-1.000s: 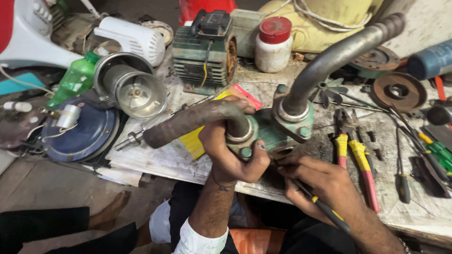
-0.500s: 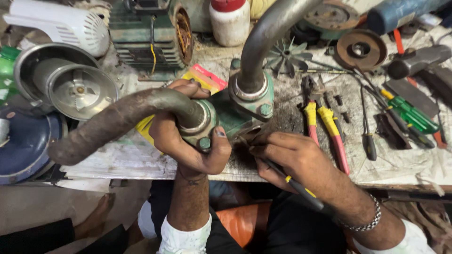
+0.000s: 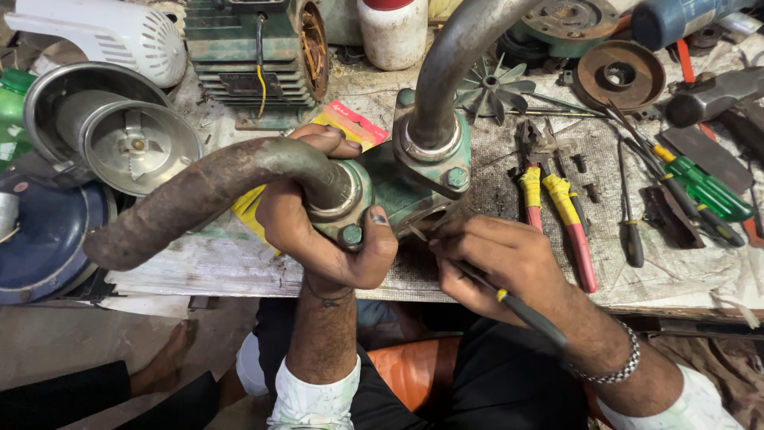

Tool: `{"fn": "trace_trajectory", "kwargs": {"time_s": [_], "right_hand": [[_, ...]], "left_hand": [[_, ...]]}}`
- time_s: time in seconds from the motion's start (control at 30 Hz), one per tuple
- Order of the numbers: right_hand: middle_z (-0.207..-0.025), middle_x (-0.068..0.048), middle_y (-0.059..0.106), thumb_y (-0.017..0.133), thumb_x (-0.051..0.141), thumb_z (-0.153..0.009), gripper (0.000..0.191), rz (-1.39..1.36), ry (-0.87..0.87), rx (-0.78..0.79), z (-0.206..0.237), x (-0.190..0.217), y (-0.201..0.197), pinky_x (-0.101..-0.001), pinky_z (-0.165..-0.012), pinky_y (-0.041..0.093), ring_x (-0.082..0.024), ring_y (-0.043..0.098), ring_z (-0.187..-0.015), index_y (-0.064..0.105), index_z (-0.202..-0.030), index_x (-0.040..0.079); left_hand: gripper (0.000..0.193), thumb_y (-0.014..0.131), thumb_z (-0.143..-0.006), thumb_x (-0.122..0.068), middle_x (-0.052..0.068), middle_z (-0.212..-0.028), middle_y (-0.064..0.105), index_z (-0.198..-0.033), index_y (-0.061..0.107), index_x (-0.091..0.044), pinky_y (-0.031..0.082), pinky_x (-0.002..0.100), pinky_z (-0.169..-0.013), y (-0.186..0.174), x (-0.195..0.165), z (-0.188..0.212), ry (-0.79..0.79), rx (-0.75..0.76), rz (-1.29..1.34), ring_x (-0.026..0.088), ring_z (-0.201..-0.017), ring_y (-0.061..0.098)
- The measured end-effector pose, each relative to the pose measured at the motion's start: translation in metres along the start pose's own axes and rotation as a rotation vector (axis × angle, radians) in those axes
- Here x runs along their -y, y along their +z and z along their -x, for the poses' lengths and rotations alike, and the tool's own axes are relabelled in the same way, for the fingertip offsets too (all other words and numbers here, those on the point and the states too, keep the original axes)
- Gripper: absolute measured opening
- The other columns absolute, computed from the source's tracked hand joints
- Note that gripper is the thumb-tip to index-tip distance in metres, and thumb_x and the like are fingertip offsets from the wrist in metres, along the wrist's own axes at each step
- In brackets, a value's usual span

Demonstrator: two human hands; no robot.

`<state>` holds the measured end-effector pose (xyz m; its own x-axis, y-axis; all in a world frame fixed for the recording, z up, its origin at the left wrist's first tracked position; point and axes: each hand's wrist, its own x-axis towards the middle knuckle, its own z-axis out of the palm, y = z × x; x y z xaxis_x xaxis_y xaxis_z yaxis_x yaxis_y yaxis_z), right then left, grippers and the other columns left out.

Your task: The person holds a green pump housing with a curved pipe on a cluttered workbench and scrapes rust and debris from its circular mounting flange using a small file-like scraper. They rotate the housing, scrape the inner opening, flip it over, and continue scraping the opposite flange face by hand.

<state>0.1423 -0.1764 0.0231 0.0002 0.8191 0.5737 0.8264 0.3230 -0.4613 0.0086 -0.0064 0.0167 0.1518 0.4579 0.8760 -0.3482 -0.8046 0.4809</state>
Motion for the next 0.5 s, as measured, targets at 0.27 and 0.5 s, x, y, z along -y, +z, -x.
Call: {"fn": "trace_trajectory", "kwargs": {"time_s": [0.27, 0.5], "right_hand": [[-0.108, -0.011, 0.072, 0.076, 0.005, -0.079, 0.022, -0.012, -0.039, 0.036, -0.0035, 0.0014, -0.0007, -0.0360, -0.081, 0.061, -0.027, 0.075, -0.097, 0.067, -0.099, 0.002], [-0.108, -0.011, 0.070, 0.075, 0.004, -0.079, 0.022, -0.017, -0.072, 0.022, 0.0018, -0.0023, -0.0002, -0.0375, -0.082, 0.060, -0.028, 0.074, -0.098, 0.066, -0.098, 0.002]], "left_hand": [[0.058, 0.068, -0.086, -0.030, 0.016, -0.115, 0.064, -0.129, 0.058, 0.007, 0.056, 0.033, -0.089, 0.0000, -0.0012, 0.0023, 0.006, 0.013, -0.021, 0.022, -0.096, 0.066], [0.056, 0.069, -0.085, -0.027, 0.017, -0.118, 0.064, -0.128, 0.057, 0.009, 0.058, 0.033, -0.088, 0.0040, 0.0001, 0.0049, 0.005, 0.004, 0.012, 0.022, -0.097, 0.069]]}}
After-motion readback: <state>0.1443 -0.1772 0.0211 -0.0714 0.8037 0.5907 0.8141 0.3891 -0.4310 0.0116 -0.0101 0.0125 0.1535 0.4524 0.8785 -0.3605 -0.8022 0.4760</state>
